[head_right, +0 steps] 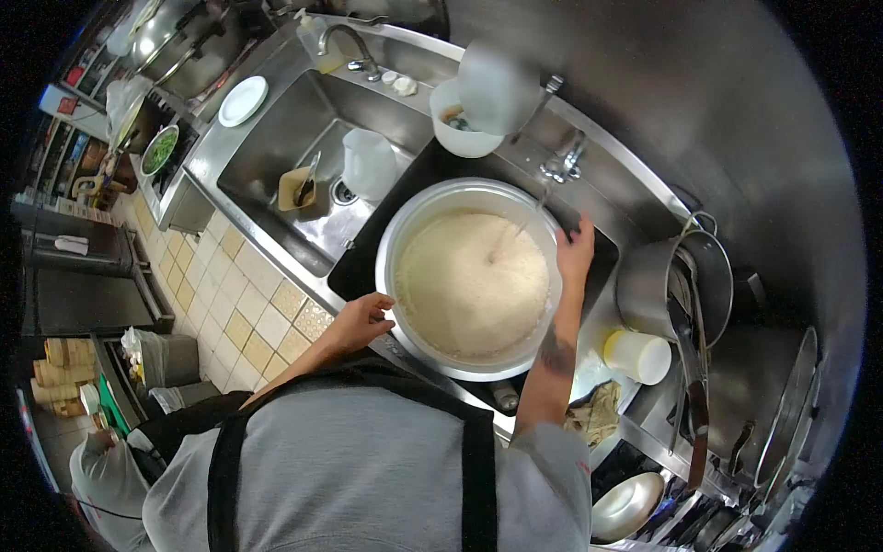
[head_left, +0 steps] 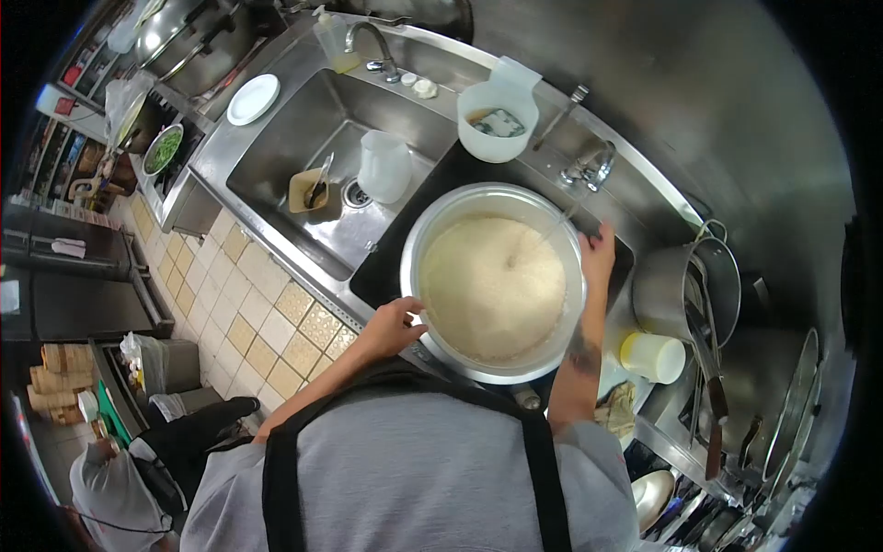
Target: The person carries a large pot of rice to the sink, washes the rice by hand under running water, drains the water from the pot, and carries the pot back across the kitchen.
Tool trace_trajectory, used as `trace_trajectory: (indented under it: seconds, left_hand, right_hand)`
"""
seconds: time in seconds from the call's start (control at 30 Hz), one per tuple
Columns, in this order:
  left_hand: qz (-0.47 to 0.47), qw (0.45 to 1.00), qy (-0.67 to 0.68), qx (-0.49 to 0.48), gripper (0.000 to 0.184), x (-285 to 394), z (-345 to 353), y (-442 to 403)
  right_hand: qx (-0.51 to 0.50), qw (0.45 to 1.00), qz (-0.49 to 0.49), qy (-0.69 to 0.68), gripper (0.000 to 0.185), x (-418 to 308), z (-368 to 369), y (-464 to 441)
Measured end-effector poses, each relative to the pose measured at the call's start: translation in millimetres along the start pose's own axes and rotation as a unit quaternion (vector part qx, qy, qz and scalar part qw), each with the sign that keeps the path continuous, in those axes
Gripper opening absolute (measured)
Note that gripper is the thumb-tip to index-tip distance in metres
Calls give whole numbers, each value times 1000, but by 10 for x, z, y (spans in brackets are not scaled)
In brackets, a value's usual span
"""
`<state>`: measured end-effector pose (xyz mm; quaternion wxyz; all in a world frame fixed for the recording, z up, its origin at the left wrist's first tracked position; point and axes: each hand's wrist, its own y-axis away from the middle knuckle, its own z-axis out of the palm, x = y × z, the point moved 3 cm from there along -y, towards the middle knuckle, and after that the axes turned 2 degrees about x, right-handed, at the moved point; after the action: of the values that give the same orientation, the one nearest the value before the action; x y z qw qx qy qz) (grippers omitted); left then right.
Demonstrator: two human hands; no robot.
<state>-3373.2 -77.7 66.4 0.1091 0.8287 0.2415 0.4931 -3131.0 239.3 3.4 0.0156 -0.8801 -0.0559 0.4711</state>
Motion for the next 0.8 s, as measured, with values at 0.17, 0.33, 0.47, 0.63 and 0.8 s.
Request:
trace_trajectory:
  seconds: [0.17,0.33,0.47,0.63,0.8]
  left_hand:
    - [44,999,26,-12,33,-240,-298,-200]
    - [78,995,55,-33,30,-427,-882,-659]
    - [129,990,37,-48,30,-621,-1316,-1181]
    - [121,992,-33,16,47,-1160,-1700,-2142]
    - [-57,988,44,136,65,-2067,-1774,-3467]
  right_hand:
    - [30,998,-42,-47,49,338,-233,1034]
    - [81,995,53,-1,46,250,-539,2007]
    - [159,978,70,117,46,-315,-522,2720]
    - [215,946,202,133,47,-730,132,3652]
    - [119,953,273,50,46,-1504,794,3987]
